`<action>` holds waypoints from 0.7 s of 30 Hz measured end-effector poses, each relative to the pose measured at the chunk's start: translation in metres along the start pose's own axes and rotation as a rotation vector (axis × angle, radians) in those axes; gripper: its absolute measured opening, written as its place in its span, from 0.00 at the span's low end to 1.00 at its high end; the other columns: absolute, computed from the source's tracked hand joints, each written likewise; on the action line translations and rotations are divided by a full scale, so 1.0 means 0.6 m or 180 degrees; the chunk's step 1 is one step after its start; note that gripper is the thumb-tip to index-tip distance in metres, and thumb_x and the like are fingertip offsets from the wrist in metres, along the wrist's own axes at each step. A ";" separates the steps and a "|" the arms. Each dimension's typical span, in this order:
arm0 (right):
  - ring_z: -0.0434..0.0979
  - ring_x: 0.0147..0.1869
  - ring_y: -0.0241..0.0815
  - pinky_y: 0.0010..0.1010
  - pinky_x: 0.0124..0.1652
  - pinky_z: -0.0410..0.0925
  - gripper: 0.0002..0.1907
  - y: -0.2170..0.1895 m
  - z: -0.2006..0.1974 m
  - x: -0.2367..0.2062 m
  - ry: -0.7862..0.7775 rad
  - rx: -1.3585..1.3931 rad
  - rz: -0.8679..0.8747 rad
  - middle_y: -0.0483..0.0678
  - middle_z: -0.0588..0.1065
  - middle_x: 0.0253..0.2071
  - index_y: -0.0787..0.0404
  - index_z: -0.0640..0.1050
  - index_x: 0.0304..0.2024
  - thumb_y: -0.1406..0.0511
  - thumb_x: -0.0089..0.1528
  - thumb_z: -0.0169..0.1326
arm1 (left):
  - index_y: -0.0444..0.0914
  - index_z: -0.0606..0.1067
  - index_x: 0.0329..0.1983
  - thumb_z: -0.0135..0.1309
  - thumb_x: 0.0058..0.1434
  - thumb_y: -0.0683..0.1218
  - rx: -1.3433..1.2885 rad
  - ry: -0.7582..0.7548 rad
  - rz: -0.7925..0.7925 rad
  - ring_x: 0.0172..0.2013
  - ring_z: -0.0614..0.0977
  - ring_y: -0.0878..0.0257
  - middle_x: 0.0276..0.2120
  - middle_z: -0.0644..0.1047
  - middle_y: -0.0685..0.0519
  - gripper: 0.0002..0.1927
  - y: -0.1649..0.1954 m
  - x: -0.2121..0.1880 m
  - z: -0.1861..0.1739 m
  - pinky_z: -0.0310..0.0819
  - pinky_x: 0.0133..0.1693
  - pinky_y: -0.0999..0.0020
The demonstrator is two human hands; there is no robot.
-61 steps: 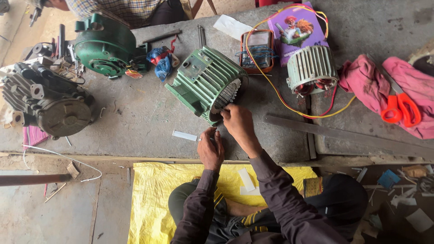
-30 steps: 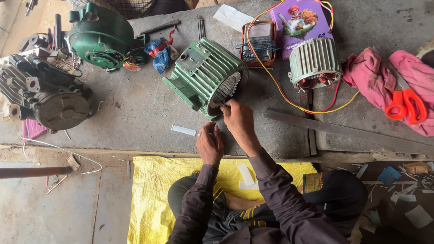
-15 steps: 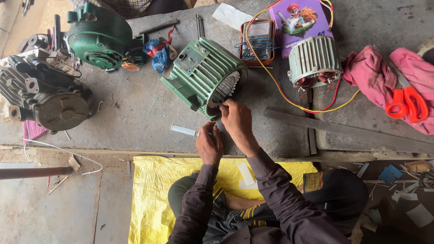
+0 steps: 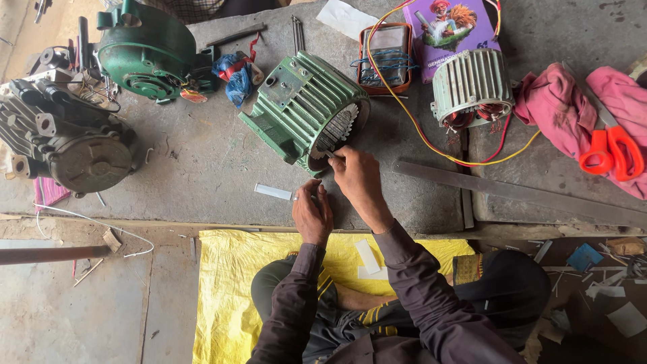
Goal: The person sits on the floor and works on a green electric motor. They cut small white strips with scissors, fold them, and insert them into the motor's stator slots. They also smooth the strips on a metal bar and place them into the motor.
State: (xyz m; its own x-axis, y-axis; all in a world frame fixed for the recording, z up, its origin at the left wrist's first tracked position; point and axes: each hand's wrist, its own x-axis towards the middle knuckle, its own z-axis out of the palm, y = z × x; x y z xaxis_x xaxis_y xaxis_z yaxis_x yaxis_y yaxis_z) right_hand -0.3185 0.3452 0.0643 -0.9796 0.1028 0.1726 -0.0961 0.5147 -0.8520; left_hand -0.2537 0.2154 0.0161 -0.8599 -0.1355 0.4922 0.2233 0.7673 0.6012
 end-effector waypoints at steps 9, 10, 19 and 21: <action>0.83 0.34 0.54 0.41 0.32 0.72 0.08 -0.004 0.016 0.010 0.0147 0.0195 -0.0169 0.57 0.81 0.31 0.64 0.83 0.37 0.65 0.61 0.62 | 0.36 0.73 0.49 0.51 0.72 0.43 -0.0015 0.0116 0.0174 0.38 0.80 0.49 0.39 0.78 0.46 0.07 0.006 0.005 -0.004 0.72 0.41 0.58; 0.84 0.34 0.53 0.40 0.32 0.73 0.09 -0.002 0.011 0.009 0.0119 0.0294 -0.0096 0.56 0.81 0.31 0.64 0.82 0.37 0.64 0.60 0.62 | 0.36 0.73 0.49 0.51 0.71 0.43 0.0018 0.0098 0.0135 0.37 0.80 0.49 0.39 0.78 0.47 0.07 0.007 0.005 -0.003 0.72 0.41 0.58; 0.85 0.33 0.50 0.37 0.32 0.73 0.07 0.009 0.018 0.003 0.0072 0.0277 0.0239 0.53 0.81 0.29 0.64 0.82 0.36 0.64 0.61 0.62 | 0.36 0.73 0.49 0.51 0.72 0.43 0.0028 0.0014 0.0026 0.36 0.79 0.48 0.39 0.78 0.46 0.07 -0.001 -0.003 -0.001 0.70 0.39 0.57; 0.85 0.34 0.50 0.37 0.34 0.73 0.06 0.004 0.024 0.012 0.0217 0.0306 0.0145 0.53 0.81 0.28 0.63 0.83 0.35 0.66 0.62 0.61 | 0.36 0.73 0.49 0.51 0.72 0.43 -0.0020 0.0081 0.0097 0.37 0.79 0.48 0.38 0.78 0.46 0.07 0.001 0.004 0.000 0.71 0.40 0.57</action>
State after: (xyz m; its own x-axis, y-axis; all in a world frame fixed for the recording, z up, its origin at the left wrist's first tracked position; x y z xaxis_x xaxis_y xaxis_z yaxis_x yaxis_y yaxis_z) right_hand -0.3281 0.3352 0.0563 -0.9694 0.1835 0.1629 -0.0713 0.4245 -0.9026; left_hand -0.2556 0.2158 0.0175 -0.8406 -0.1280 0.5263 0.2523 0.7673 0.5896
